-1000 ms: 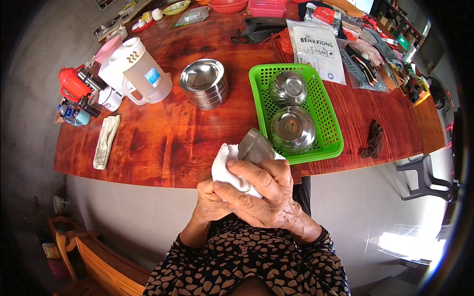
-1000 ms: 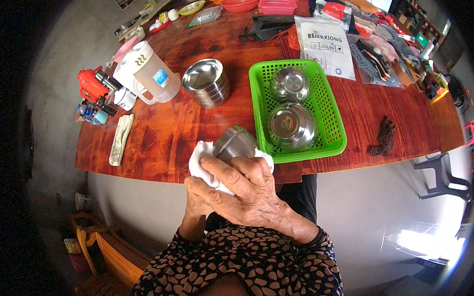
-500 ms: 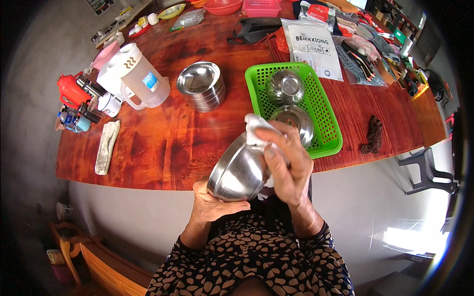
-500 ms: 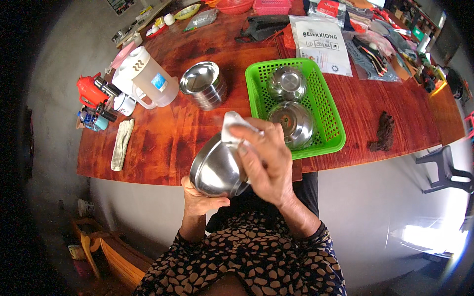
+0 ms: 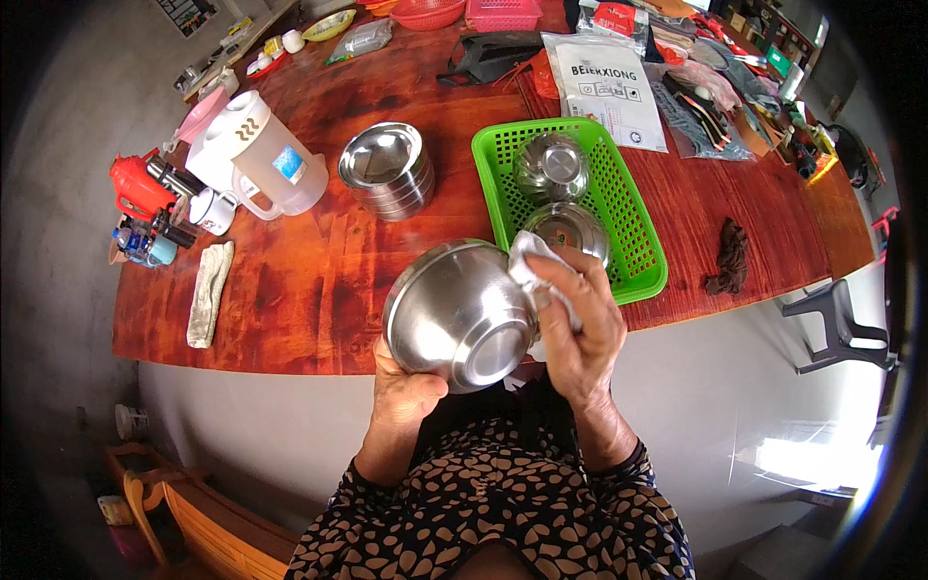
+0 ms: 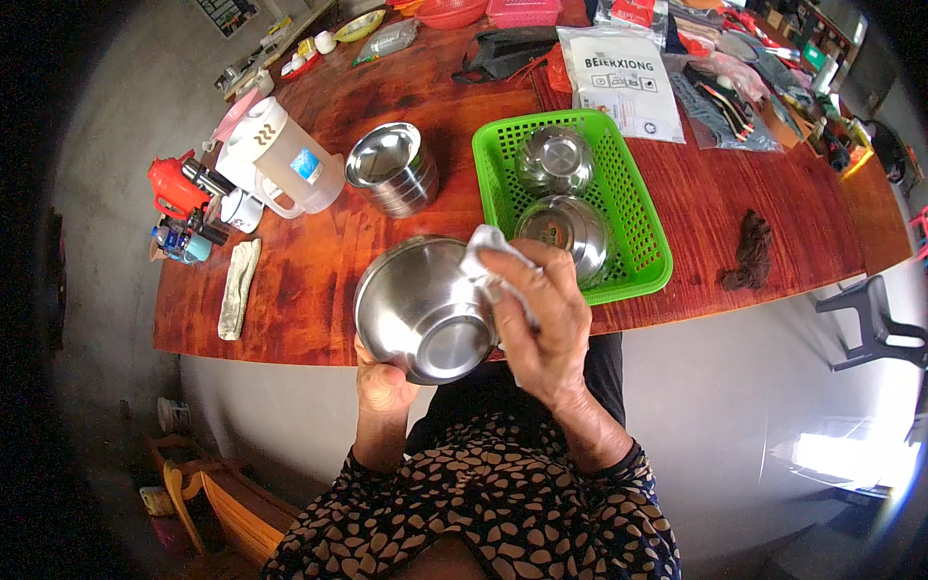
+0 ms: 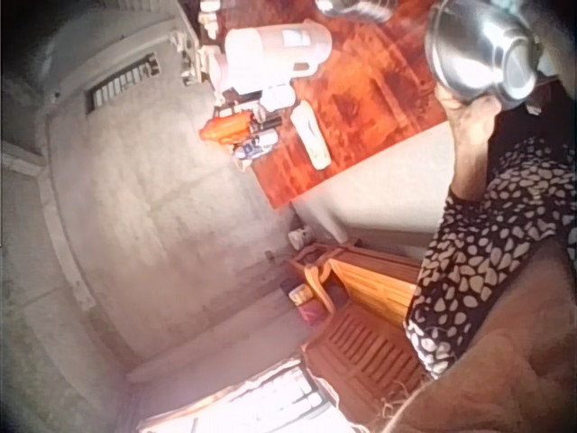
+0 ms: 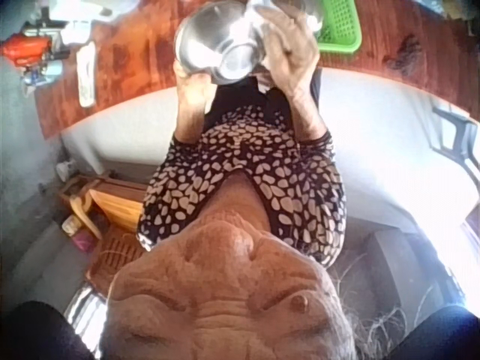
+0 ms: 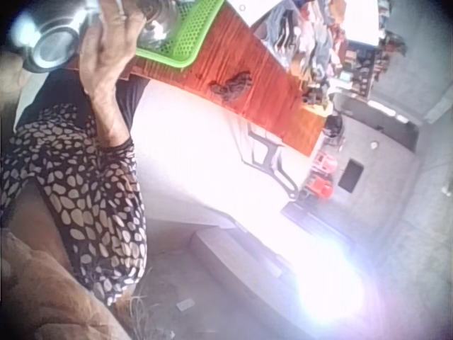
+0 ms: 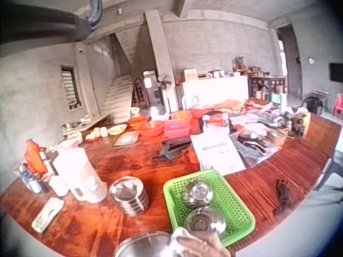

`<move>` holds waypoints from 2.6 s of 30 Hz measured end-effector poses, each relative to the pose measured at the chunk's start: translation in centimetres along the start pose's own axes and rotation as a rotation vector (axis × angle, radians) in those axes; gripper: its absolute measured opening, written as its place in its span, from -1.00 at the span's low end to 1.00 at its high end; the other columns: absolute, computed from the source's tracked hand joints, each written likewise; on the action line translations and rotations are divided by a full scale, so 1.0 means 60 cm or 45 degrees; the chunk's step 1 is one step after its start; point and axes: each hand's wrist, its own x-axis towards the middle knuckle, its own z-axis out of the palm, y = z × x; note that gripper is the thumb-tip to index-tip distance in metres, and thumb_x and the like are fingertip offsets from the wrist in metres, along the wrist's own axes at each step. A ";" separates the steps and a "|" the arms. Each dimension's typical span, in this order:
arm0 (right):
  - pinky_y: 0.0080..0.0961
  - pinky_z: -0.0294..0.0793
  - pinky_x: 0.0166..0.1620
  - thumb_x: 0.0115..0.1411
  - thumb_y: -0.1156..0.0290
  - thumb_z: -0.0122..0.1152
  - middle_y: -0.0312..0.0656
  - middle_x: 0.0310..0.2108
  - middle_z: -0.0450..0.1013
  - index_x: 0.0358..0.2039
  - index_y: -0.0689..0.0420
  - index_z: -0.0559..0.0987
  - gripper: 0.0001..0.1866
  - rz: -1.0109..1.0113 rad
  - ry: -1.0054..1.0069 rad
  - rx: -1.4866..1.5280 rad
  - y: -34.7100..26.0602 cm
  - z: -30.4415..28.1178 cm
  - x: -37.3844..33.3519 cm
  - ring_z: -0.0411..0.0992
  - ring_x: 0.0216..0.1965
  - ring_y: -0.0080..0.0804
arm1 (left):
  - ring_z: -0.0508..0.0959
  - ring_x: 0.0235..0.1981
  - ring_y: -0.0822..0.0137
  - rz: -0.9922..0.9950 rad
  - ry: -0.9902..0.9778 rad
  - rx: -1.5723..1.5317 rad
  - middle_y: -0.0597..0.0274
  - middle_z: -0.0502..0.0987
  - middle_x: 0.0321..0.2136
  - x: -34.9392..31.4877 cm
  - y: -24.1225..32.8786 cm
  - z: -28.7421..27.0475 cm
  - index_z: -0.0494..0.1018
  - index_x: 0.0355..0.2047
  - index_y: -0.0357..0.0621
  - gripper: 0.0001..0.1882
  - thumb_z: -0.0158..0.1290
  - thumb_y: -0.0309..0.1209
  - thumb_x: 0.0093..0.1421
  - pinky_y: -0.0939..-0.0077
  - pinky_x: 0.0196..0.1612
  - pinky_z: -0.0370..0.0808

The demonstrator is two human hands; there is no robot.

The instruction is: The person wipes the inside and outside of several stainless steel bowls using a white cloth. After cleaning each bowl, the person places it into a green plastic basket on the table. The task involves handling the bowls one at a time from a stack on the table.

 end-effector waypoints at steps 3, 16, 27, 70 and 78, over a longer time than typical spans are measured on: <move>-0.49 0.42 -0.25 -0.03 0.69 0.01 -0.09 -0.20 0.37 -0.17 0.15 0.54 -0.63 0.190 0.074 0.121 0.000 0.003 -0.012 0.40 -0.28 -0.25 | 0.46 -0.07 0.13 -0.030 0.099 -0.017 0.00 0.40 -0.06 0.009 -0.007 0.012 0.23 0.05 -0.36 -0.23 0.33 -0.48 -0.20 0.26 -0.01 0.44; -0.50 0.40 -0.21 -0.03 0.67 0.15 -0.12 -0.18 0.39 -0.16 0.09 0.54 -0.63 -0.050 -0.118 -0.040 -0.003 0.007 -0.007 0.36 -0.22 -0.37 | 0.42 -0.01 0.17 -0.099 0.185 -0.055 0.06 0.40 -0.04 0.008 -0.010 0.007 0.23 0.06 -0.32 -0.26 0.30 -0.49 -0.16 0.27 0.04 0.41; -0.44 0.35 -0.22 -0.13 0.44 0.25 -0.23 -0.13 0.41 -0.20 0.01 0.58 -0.63 -0.624 -0.323 -0.295 -0.038 0.029 -0.001 0.33 -0.21 -0.43 | 0.55 -0.22 0.35 -0.220 0.177 0.188 0.14 0.56 -0.28 0.013 0.010 0.031 0.49 -0.23 -0.31 -0.50 0.36 -0.60 -0.27 0.42 -0.11 0.49; -0.36 0.30 -0.05 -0.21 0.72 0.13 -0.21 -0.09 0.40 -0.21 0.13 0.59 -0.55 -0.325 -0.192 -0.387 0.006 0.057 0.014 0.26 -0.14 -0.21 | 0.29 0.12 0.17 -0.217 0.409 -0.292 0.08 0.28 0.09 0.028 -0.015 0.009 0.15 0.13 -0.20 -0.36 0.09 -0.20 0.12 0.15 0.17 0.25; -0.58 0.34 -0.16 -0.24 0.61 0.28 -0.32 -0.10 0.44 -0.26 0.11 0.62 -0.59 -0.477 -0.504 -0.038 -0.011 0.061 -0.027 0.27 -0.21 -0.41 | 0.45 -0.10 0.25 -0.205 0.453 -0.251 0.12 0.43 -0.11 0.024 -0.026 -0.012 0.27 0.02 -0.21 -0.32 -0.20 0.15 0.19 0.37 -0.01 0.41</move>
